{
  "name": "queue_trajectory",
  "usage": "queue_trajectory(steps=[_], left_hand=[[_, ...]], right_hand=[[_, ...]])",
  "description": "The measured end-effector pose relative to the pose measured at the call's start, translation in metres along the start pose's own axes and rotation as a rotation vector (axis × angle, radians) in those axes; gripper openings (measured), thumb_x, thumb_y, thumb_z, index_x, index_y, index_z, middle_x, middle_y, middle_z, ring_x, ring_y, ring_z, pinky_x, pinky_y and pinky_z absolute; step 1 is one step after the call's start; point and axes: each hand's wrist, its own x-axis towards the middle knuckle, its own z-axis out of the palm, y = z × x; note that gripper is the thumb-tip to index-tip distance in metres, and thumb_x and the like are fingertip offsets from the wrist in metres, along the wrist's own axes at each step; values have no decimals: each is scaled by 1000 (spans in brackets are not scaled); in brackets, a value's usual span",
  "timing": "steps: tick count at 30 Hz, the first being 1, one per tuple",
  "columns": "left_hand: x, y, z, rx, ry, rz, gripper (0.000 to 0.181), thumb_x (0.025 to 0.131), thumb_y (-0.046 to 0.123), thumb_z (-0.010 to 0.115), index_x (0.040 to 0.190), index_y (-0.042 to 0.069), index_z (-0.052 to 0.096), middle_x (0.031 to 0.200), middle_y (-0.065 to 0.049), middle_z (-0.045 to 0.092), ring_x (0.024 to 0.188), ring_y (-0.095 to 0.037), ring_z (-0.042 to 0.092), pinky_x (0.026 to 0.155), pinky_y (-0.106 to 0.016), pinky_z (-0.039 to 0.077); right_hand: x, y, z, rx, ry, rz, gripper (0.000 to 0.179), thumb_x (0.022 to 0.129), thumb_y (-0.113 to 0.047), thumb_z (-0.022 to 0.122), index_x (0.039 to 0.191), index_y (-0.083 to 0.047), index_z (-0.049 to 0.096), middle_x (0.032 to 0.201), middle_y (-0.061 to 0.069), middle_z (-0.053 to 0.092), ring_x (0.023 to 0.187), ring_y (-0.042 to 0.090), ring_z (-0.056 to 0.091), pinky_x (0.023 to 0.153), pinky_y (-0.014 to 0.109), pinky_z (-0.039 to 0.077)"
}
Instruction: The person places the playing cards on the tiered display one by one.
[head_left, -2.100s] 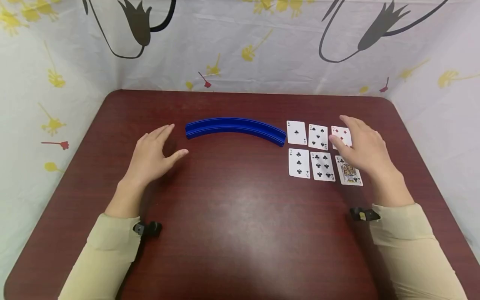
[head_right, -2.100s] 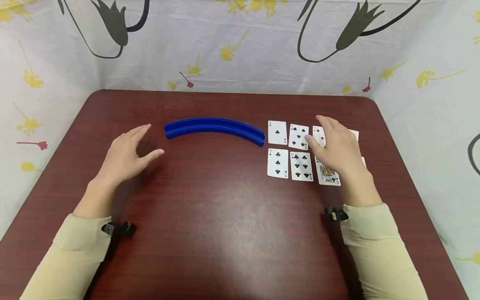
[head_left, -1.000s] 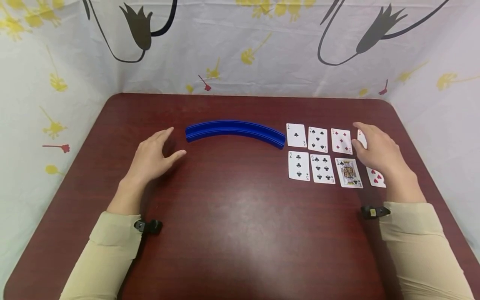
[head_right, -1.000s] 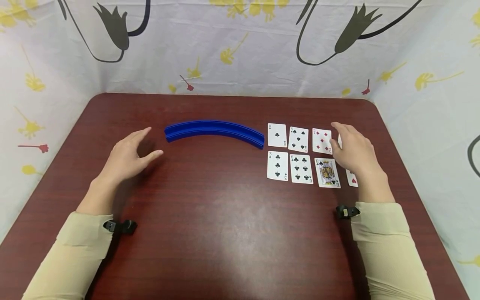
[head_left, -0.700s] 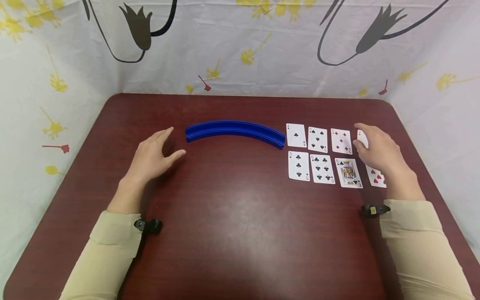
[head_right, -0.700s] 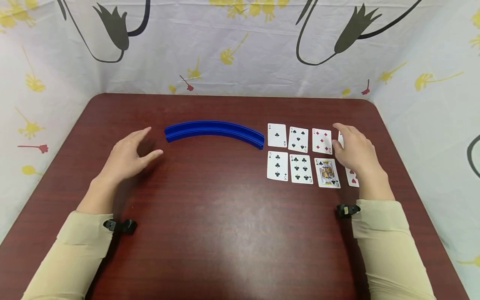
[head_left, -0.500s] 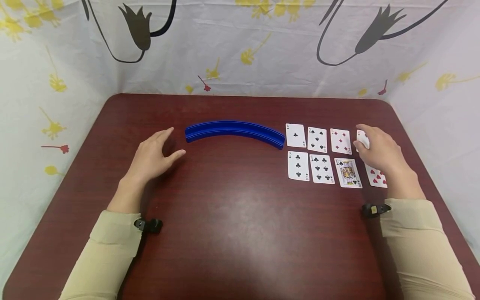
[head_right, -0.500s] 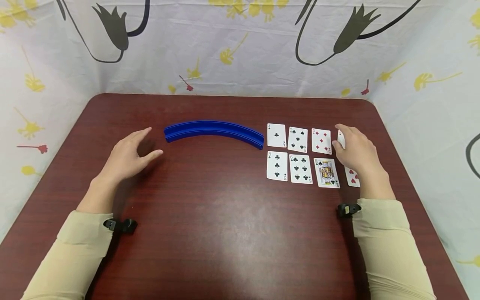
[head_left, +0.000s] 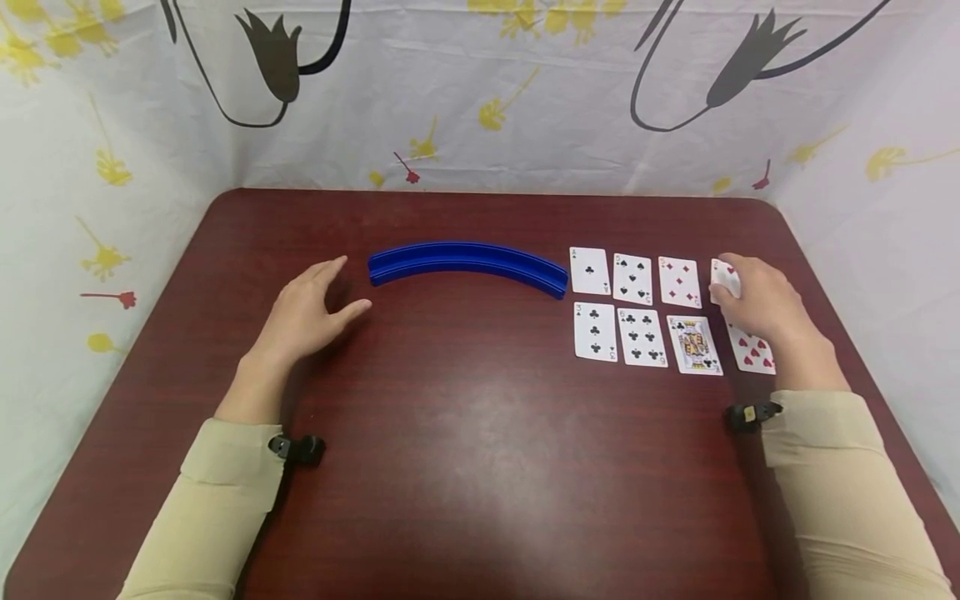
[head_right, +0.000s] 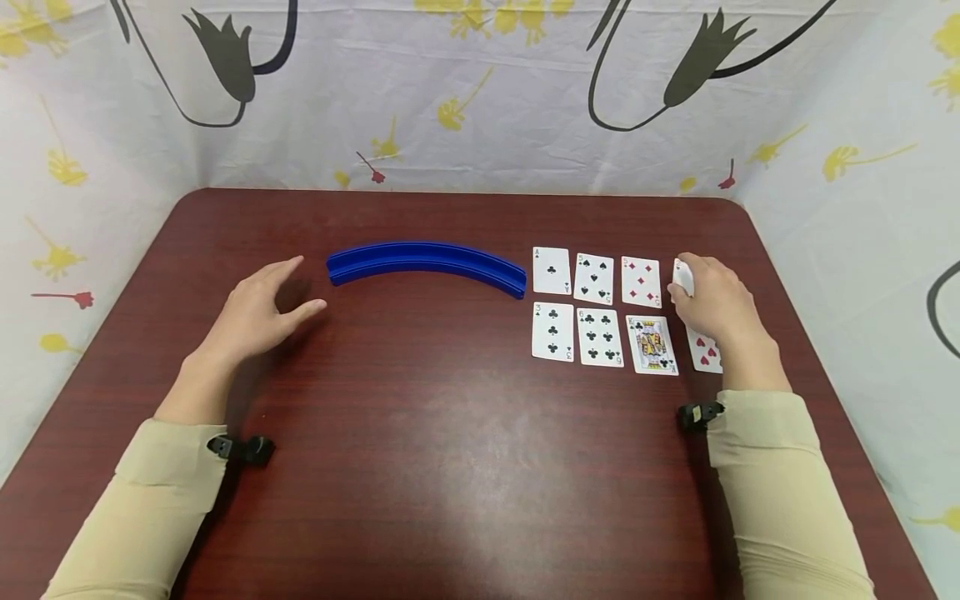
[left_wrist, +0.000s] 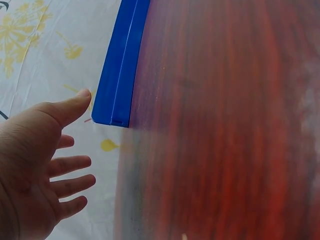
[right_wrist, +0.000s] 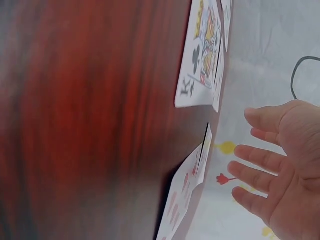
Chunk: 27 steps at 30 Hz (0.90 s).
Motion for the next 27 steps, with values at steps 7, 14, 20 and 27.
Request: queue_trajectory(steps=[7,14,20,27], left_hand=[[1,0,0,-13,-13,-7,81,96,45,68,157,2,34,156,-24,38,143,-44,35,115,-62,28],[4,-1,0,-28,-25,-20,79,97,43,68,154,-2,37,154,-27,39,143,-44,34,116,-62,27],[6,-3,1,-40,-24,-18,79,97,43,68,153,-4,38,153,-28,40,142,-44,35,115,-61,28],[8,-3,2,-42,-23,-6,79,97,42,69,151,-6,39,152,-29,40,142,-45,36,115,-60,29]], right_hand=[[1,4,-1,0,-16,15,57,101,-21,54,146,10,37,137,42,41,115,59,43,95,74,33],[4,9,0,-8,-8,2,56,99,-20,58,142,11,40,130,41,46,109,57,45,92,72,35],[8,14,1,-17,-19,26,62,97,-22,63,142,12,39,121,40,48,98,52,48,83,68,40],[11,19,2,-27,-30,49,70,95,-26,68,143,15,36,123,41,46,100,53,46,87,69,39]])
